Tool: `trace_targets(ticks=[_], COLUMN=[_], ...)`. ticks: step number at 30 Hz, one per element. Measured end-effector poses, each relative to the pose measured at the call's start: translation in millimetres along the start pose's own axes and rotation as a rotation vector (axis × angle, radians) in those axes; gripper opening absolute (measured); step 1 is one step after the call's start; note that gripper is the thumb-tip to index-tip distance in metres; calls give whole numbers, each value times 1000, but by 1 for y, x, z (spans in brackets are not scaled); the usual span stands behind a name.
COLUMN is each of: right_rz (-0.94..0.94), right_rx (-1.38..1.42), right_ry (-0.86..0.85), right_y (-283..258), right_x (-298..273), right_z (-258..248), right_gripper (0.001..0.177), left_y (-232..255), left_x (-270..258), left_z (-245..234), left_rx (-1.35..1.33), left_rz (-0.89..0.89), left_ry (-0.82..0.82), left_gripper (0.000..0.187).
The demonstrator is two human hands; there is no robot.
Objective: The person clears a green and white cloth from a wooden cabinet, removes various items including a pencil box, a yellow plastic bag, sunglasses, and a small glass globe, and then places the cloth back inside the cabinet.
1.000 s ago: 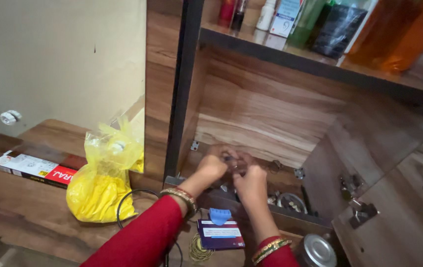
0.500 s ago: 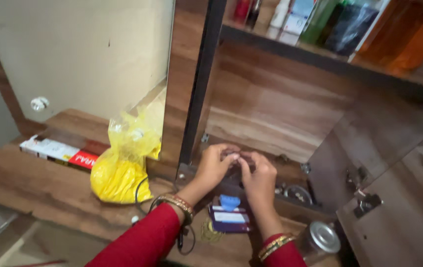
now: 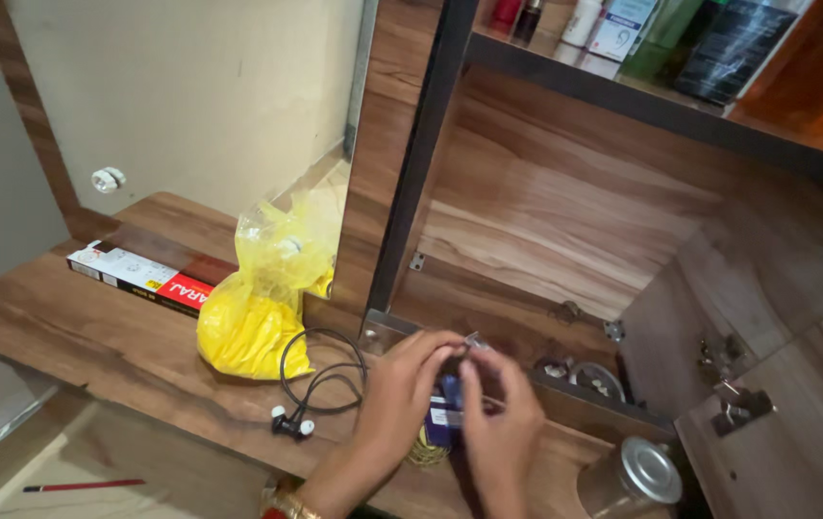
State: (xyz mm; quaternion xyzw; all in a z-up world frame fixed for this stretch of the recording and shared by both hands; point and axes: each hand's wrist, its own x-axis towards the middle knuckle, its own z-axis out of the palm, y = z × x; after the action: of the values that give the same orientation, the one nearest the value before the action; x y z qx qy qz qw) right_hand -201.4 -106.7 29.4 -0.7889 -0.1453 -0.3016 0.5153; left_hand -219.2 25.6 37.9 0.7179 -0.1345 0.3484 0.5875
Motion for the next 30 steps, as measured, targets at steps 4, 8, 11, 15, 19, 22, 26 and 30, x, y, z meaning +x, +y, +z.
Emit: trace_targets(ticks=[4, 8, 11, 15, 19, 22, 26, 30], right_rz=[-112, -228, -229, -235, -221, -199, -195, -155], right_rx=[-135, -212, -209, -227, -229, -232, -213, -142], right_ry=[-64, -126, -147, -164, -180, -184, -187, -59], right_y=[-3, 2, 6, 12, 12, 12, 13, 9], right_x=[-7, -6, -8, -8, -9, -9, -7, -8], right_z=[4, 3, 5, 6, 6, 5, 5, 5], right_gripper=[24, 28, 28, 29, 30, 29, 25, 22], left_y=[3, -6, -14, -27, -31, -32, -34, -32], left_x=[-7, -8, -14, -12, -14, -14, -13, -14], left_z=[-6, -3, -2, 2, 3, 3, 2, 0], left_rx=[256, 313, 282, 279, 187, 196, 203, 180], left_rz=[-35, -74, -59, -28, -67, -38, -8, -28], left_ry=[37, 15, 3, -7, -9, -15, -6, -17], left_gripper=[20, 20, 19, 20, 21, 22, 26, 28])
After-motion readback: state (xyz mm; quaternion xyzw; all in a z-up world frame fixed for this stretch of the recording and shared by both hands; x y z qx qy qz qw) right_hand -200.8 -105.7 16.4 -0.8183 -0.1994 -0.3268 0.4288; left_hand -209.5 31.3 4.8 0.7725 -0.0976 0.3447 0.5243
